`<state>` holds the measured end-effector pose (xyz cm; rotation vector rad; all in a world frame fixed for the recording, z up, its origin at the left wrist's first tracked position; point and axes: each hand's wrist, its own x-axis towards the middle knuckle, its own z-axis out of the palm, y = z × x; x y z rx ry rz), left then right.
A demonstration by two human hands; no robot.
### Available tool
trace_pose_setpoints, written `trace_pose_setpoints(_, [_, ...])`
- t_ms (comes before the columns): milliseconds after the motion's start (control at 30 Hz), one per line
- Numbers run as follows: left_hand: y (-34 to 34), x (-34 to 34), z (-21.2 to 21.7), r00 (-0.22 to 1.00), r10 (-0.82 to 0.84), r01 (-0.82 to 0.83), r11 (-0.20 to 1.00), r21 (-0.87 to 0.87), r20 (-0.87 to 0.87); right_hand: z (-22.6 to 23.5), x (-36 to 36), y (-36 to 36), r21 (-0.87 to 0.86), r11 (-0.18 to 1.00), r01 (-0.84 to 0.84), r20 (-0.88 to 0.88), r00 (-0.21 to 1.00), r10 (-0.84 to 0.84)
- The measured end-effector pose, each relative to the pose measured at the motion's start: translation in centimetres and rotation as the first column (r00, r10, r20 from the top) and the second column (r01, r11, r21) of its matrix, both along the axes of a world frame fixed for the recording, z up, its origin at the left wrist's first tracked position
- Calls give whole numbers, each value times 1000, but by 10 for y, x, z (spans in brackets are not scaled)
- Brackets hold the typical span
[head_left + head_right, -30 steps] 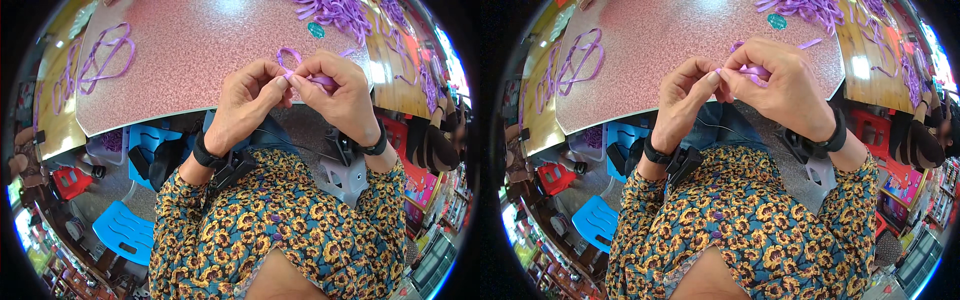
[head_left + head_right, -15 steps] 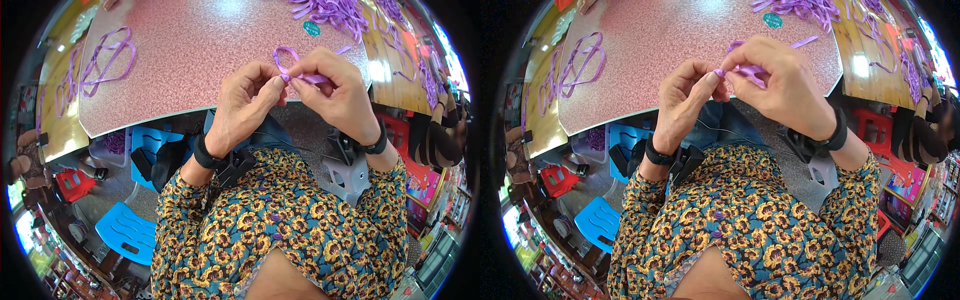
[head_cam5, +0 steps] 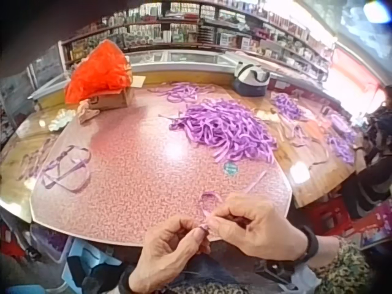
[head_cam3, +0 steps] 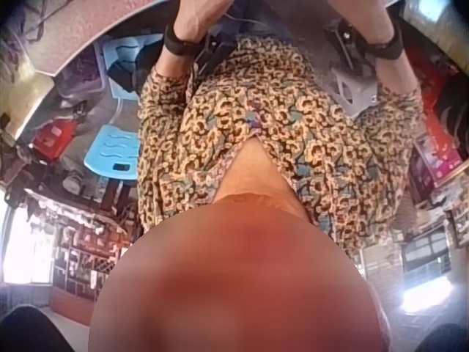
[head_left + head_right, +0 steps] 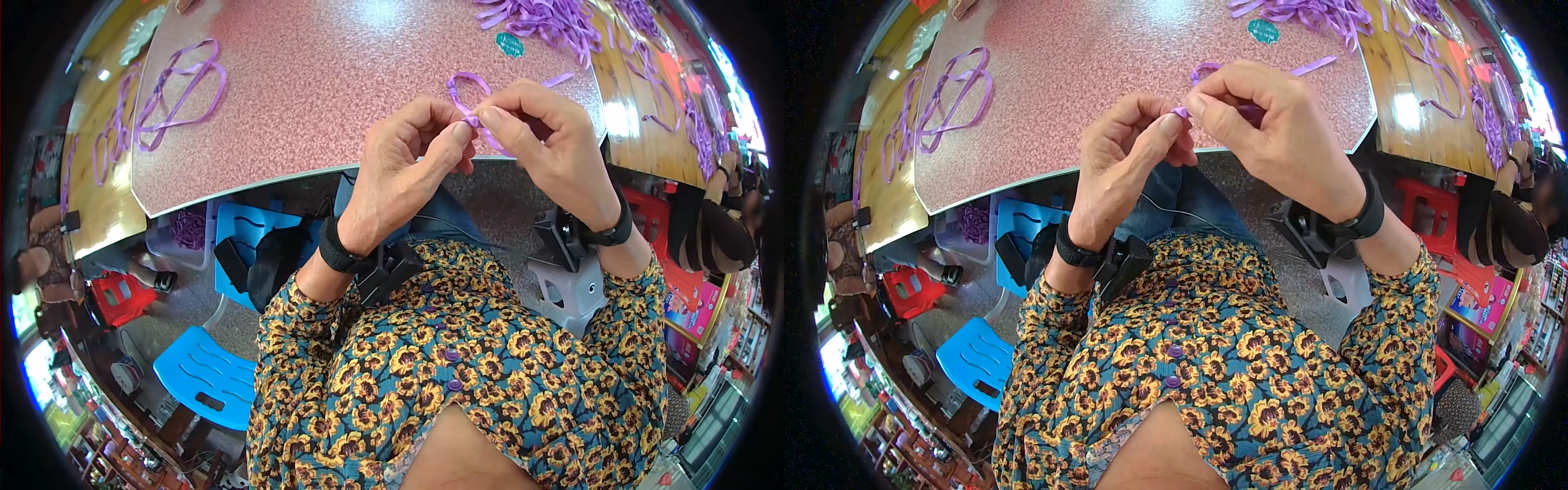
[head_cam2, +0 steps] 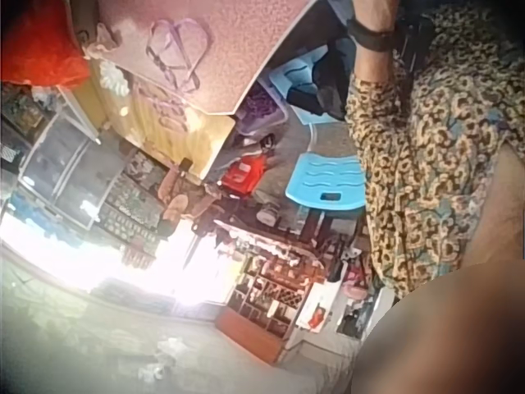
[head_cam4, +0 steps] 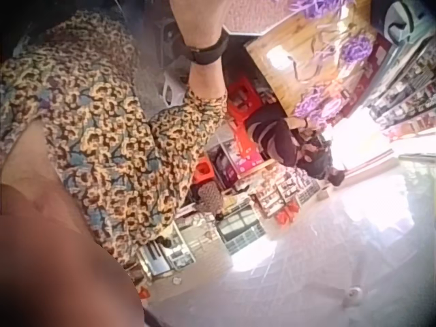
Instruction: Tying small purple ribbons into bows at a workbench.
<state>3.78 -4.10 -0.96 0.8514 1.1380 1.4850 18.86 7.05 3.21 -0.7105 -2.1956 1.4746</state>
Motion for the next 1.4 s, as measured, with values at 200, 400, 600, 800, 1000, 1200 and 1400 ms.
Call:
trace_pose_setpoints(200, [2, -2, -1, 996, -33, 35, 999, -27, 83, 0, 1, -4, 293, 956, 7, -61, 998, 12])
trace_pose_setpoints(400, [1, 8, -2, 999, -11, 12, 1000, 5, -50, -4, 2, -4, 192, 981, 10, -12, 1000, -8])
trace_pose_setpoints(600, [2, 7, -1, 993, 37, -38, 999, -2, -116, -4, 3, 4, -104, 994, 16, 6, 1000, -15])
trace_pose_setpoints(800, [4, 9, -2, 998, 2, -4, 999, -43, -66, -1, 9, 4, -200, 978, -65, -27, 998, 61])
trace_pose_setpoints(1000, [9, 12, -3, 988, 26, -30, 999, -26, -155, -3, 8, 7, -177, 984, -22, -25, 1000, 18])
trace_pose_setpoints(1200, [11, 15, 4, 994, 1, -1, 1000, 0, -114, 7, 10, 11, -337, 942, -5, 32, 999, 17])
trace_pose_setpoints(1400, [12, 10, 5, 995, -65, 67, 997, -24, 75, 6, 12, 17, -429, 903, -24, 40, 998, 46])
